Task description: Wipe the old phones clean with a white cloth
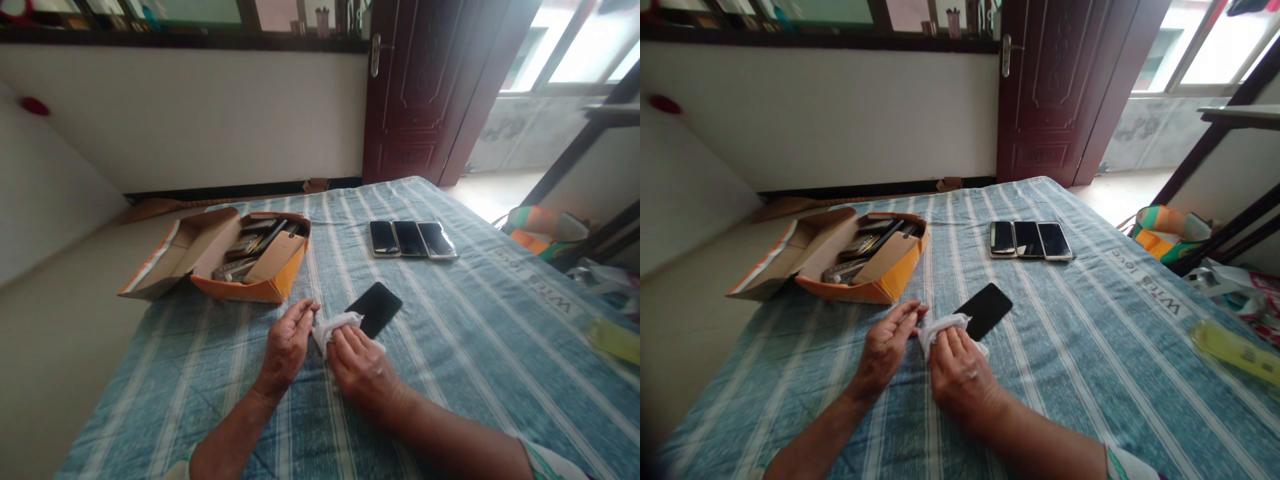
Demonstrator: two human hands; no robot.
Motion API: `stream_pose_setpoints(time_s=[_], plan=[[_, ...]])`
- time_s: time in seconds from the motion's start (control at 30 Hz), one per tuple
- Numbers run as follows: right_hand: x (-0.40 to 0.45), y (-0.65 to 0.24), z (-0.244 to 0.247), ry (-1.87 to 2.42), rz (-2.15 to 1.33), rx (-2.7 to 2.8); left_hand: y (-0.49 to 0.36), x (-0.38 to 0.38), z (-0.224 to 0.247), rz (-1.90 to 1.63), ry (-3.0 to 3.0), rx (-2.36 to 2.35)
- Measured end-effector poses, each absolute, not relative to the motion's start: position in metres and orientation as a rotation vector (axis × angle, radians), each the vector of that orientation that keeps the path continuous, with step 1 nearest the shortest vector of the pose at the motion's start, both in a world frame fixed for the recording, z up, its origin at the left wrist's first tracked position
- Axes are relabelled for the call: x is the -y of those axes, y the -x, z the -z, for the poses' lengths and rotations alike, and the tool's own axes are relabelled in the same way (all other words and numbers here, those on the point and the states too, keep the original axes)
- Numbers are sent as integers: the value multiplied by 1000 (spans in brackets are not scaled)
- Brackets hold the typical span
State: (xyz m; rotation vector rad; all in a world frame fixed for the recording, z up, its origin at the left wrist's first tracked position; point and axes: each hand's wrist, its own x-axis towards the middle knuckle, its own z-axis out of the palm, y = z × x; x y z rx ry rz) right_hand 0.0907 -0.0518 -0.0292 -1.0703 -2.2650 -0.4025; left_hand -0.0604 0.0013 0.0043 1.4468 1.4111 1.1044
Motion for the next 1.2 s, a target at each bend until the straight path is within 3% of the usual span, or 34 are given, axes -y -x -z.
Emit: stream_pose_setpoints(time_s=[0.4,0.83,0.97,1.2], plan=[[79,-111,-5,768,64,2347,59,0,-8,-1078,-1467,-1446],[3,-186,23,1246,459,2219,69,-6,2,-1066,-2051,-1418],[-4,-200,26,1543,412,2109,72,-7,7,-1045,-2257,-1428],[-8,-199,23,1655,271,2090,63,0,9,-799,-2763,-1406]])
